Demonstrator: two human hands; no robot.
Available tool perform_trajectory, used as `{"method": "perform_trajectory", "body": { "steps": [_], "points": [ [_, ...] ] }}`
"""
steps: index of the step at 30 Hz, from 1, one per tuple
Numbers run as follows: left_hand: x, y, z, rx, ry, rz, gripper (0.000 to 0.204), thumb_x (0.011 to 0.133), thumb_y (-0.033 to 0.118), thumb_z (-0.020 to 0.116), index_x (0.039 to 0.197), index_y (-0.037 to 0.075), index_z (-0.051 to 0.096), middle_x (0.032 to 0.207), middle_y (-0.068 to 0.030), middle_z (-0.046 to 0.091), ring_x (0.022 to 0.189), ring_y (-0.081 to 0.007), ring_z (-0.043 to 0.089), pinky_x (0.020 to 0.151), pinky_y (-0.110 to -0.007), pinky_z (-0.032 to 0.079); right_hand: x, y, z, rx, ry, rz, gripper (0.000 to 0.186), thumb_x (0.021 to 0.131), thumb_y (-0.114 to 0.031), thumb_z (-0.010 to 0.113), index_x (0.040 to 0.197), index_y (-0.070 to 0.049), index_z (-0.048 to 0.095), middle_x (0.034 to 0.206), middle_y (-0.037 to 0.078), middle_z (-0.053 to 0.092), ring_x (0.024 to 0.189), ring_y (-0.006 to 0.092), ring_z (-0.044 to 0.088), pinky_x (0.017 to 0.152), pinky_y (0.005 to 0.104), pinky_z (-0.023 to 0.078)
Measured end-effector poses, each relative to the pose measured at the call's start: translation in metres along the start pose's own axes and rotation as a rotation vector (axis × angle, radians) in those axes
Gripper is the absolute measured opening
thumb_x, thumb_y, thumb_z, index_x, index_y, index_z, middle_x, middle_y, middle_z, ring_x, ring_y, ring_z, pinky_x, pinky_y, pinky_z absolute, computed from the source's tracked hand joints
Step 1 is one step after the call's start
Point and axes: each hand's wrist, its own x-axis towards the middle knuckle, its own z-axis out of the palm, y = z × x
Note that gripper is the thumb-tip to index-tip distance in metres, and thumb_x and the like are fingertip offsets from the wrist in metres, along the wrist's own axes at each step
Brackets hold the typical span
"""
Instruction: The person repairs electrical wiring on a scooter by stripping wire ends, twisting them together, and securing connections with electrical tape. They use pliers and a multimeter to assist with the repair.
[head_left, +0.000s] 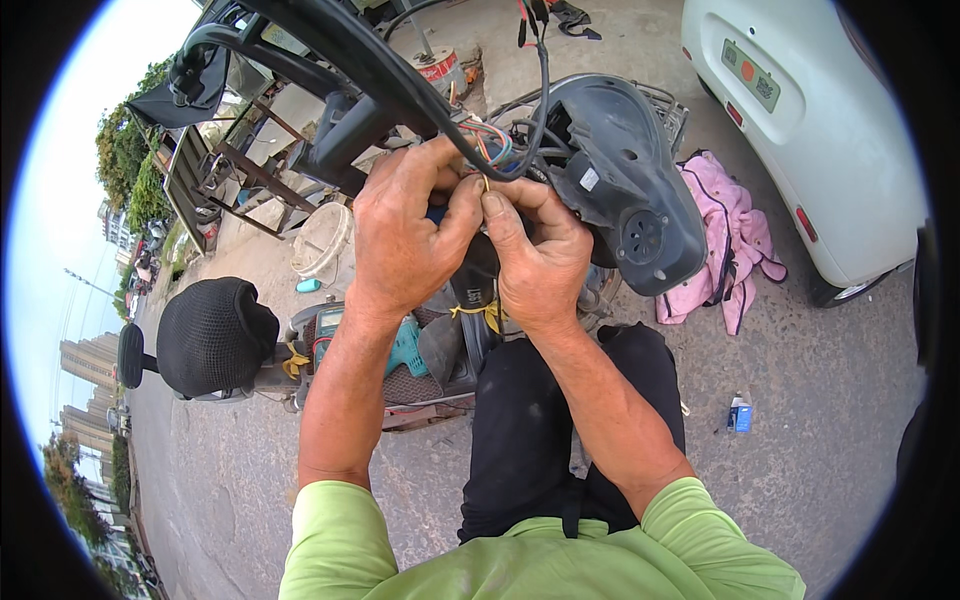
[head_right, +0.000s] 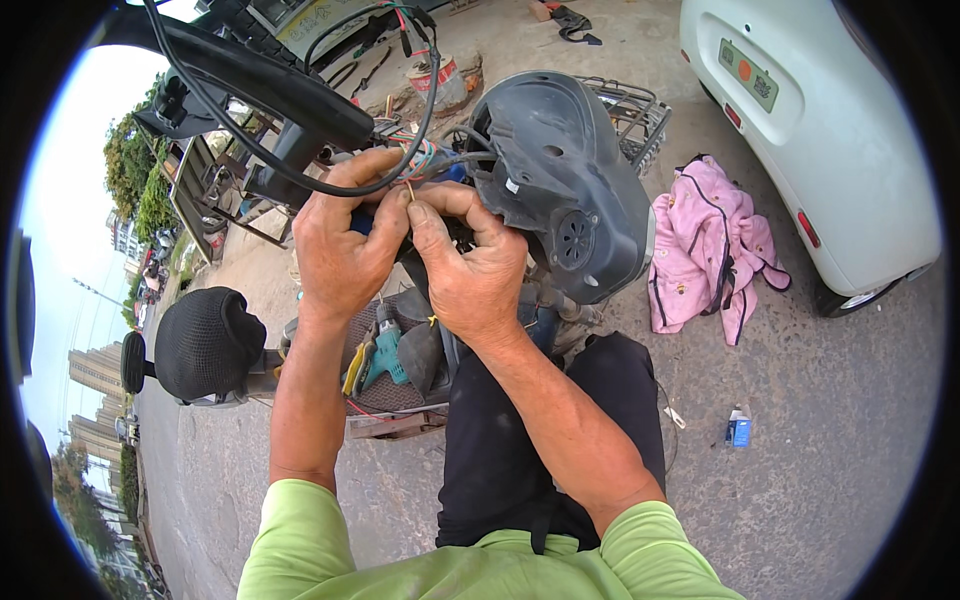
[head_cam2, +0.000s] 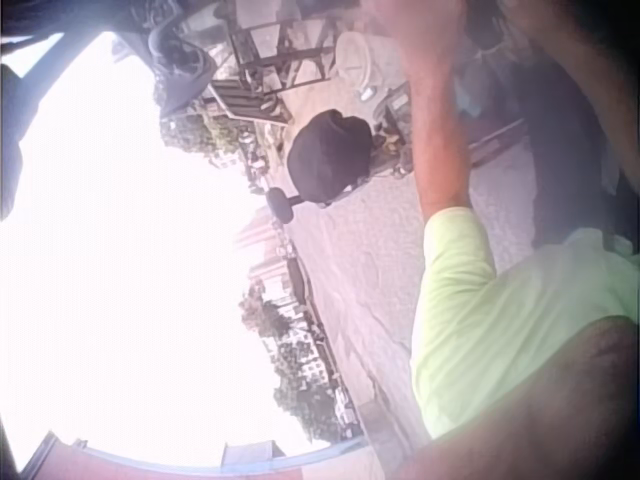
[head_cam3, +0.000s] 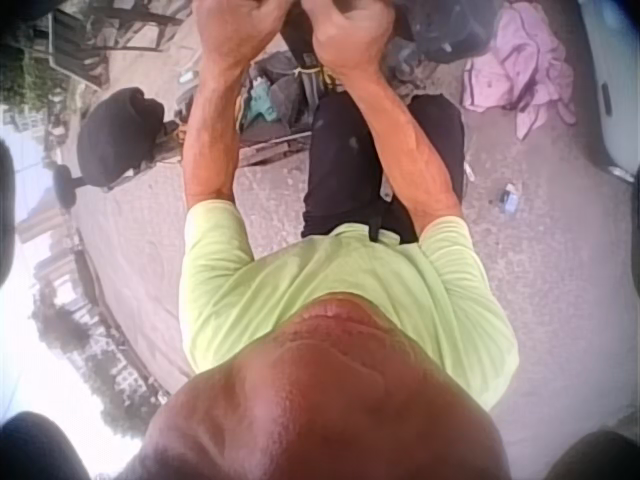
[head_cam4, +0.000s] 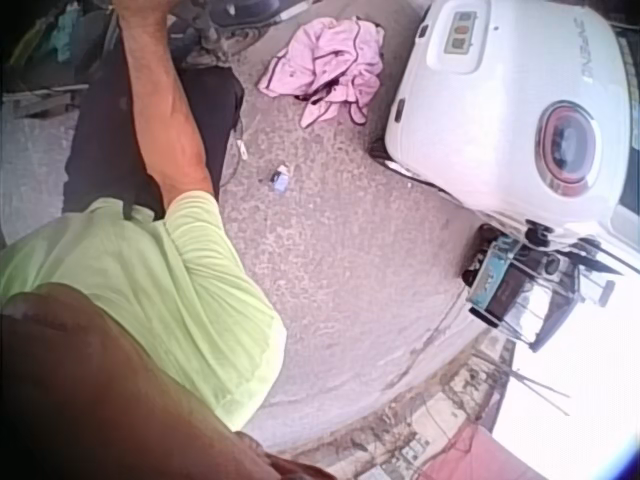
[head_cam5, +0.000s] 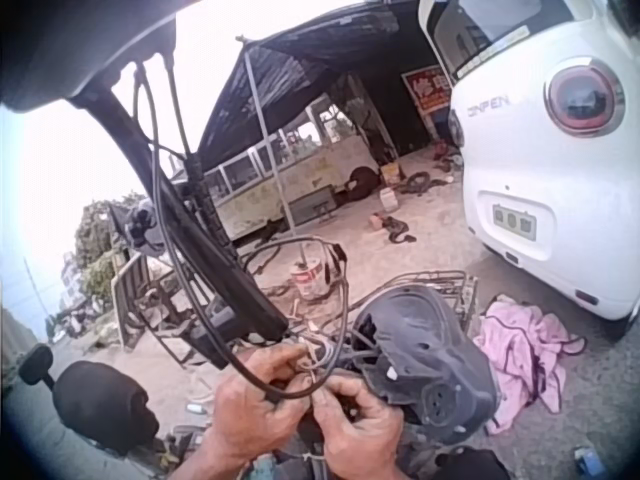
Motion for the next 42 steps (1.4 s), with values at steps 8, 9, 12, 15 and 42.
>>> {"method": "perform_trajectory", "body": {
  "steps": [8, 9, 12, 15, 42],
  "points": [
    [0.001, 0.007, 0.0, 0.06, -0.033, -0.097, 0.027, 0.086, 0.003, 0.075, 0.113, 0.004, 0.072, 0.092, -0.0085, 0.076, 0.084, -0.0185, 0.078, 0.074, -0.031, 0.059, 0.0, -0.002, -0.002, 0.009, -0.023, 0.05, 0.014, 0.101, -0.01, 0.068, 0.105, 0.002, 0.069, 0.093, 0.002, 0.072, 0.084, 0.0061, 0.062, 0.078, 0.0255, 0.052],
    [0.0, 0.006, 0.0, 0.067, -0.027, -0.094, 0.027, 0.086, 0.003, 0.075, 0.113, 0.004, 0.072, 0.092, -0.0085, 0.077, 0.084, -0.0185, 0.078, 0.074, -0.031, 0.059, 0.0, -0.003, -0.002, 0.002, -0.025, 0.054, 0.014, 0.1, -0.01, 0.068, 0.106, 0.002, 0.069, 0.093, 0.002, 0.072, 0.085, 0.0062, 0.062, 0.078, 0.0256, 0.052],
    [-0.001, 0.003, 0.001, 0.085, -0.012, -0.067, 0.026, 0.086, 0.003, 0.075, 0.112, 0.004, 0.072, 0.093, -0.009, 0.077, 0.083, -0.0187, 0.077, 0.073, -0.031, 0.058, 0.001, -0.006, -0.001, -0.027, -0.022, 0.062, 0.013, 0.1, -0.009, 0.068, 0.105, 0.003, 0.069, 0.093, 0.003, 0.072, 0.085, 0.0064, 0.062, 0.079, 0.0257, 0.052],
    [0.0, 0.003, 0.0, 0.096, -0.009, -0.032, 0.025, 0.087, 0.003, 0.074, 0.112, 0.003, 0.073, 0.095, -0.01, 0.077, 0.083, -0.0197, 0.077, 0.074, -0.031, 0.058, 0.002, -0.009, 0.001, -0.064, -0.004, 0.066, 0.012, 0.099, -0.008, 0.069, 0.104, 0.003, 0.069, 0.092, 0.003, 0.072, 0.084, 0.0062, 0.062, 0.079, 0.0254, 0.053],
    [-0.003, -0.002, -0.001, 0.084, -0.007, -0.01, 0.024, 0.09, 0.001, 0.072, 0.114, 0.002, 0.073, 0.103, -0.0128, 0.076, 0.088, -0.0228, 0.075, 0.078, -0.033, 0.057, 0.007, -0.023, 0.012, 0.006, 0.041, 0.196, 0.013, 0.097, -0.008, 0.07, 0.098, 0.005, 0.071, 0.083, 0.001, 0.07, 0.074, 0.0032, 0.059, 0.067, 0.0231, 0.051]
  ]
}}
